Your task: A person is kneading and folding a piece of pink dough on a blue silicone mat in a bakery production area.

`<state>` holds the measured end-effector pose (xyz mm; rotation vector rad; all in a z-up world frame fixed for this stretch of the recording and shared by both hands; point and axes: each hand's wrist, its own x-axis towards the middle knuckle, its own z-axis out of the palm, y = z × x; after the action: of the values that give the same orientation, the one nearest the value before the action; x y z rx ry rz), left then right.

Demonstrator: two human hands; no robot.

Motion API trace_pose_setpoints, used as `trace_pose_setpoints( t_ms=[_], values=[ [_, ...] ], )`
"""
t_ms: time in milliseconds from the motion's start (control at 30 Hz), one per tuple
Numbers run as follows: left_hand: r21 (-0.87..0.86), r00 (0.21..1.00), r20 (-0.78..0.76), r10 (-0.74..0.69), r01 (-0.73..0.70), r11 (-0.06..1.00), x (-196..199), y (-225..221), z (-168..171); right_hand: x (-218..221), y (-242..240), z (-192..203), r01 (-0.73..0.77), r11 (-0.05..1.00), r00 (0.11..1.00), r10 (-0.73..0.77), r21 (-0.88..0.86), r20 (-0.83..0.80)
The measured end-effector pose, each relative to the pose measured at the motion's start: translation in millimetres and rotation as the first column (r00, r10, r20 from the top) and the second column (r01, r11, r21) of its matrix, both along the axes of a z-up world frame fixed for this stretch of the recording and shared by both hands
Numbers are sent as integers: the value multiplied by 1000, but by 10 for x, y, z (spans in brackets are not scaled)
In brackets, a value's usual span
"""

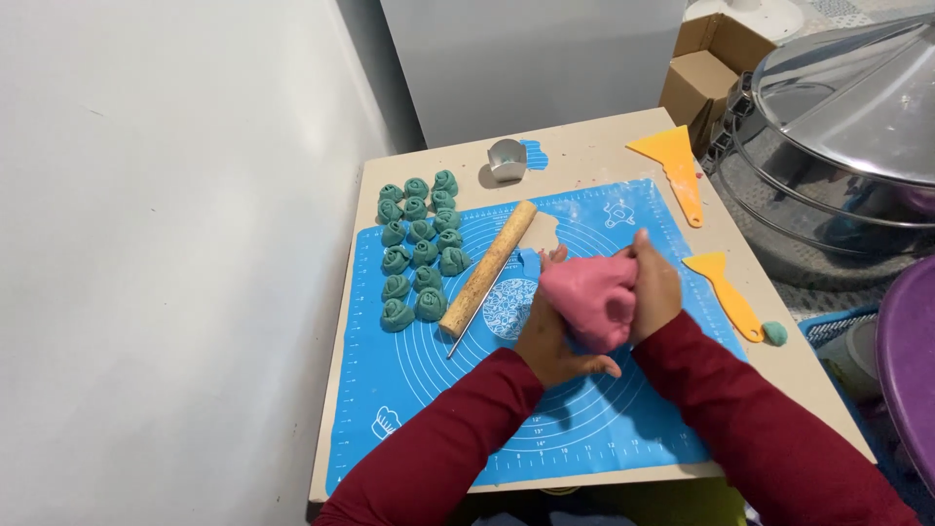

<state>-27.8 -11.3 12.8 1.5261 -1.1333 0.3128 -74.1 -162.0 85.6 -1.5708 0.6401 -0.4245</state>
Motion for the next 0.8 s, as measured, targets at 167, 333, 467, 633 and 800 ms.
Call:
trace_pose_setpoints(
  t_ms=[167, 333, 467, 633, 800],
  values=[
    [-35, 946, -301, -117, 111, 993, -68, 117, 298, 97, 137, -300, -56, 998, 989, 54, 8, 138],
    [-62, 884, -466, -28, -1, 998, -68, 134, 483, 112, 159, -288, -60, 971, 990, 88, -231, 113],
    [-37, 818, -575, 30, -63, 997, 19, 194, 354, 35, 122, -160, 17, 720, 988, 95, -694, 123],
    [76, 860, -502, 90, -60, 995, 93, 237, 413, 38, 65, 78, 253, 598, 860, 220, -760, 460],
    [334, 920, -361, 151, -23, 942, 281, 155, 67, 98, 197, 495, -292, 340, 800, 599, -894, -33]
  ],
)
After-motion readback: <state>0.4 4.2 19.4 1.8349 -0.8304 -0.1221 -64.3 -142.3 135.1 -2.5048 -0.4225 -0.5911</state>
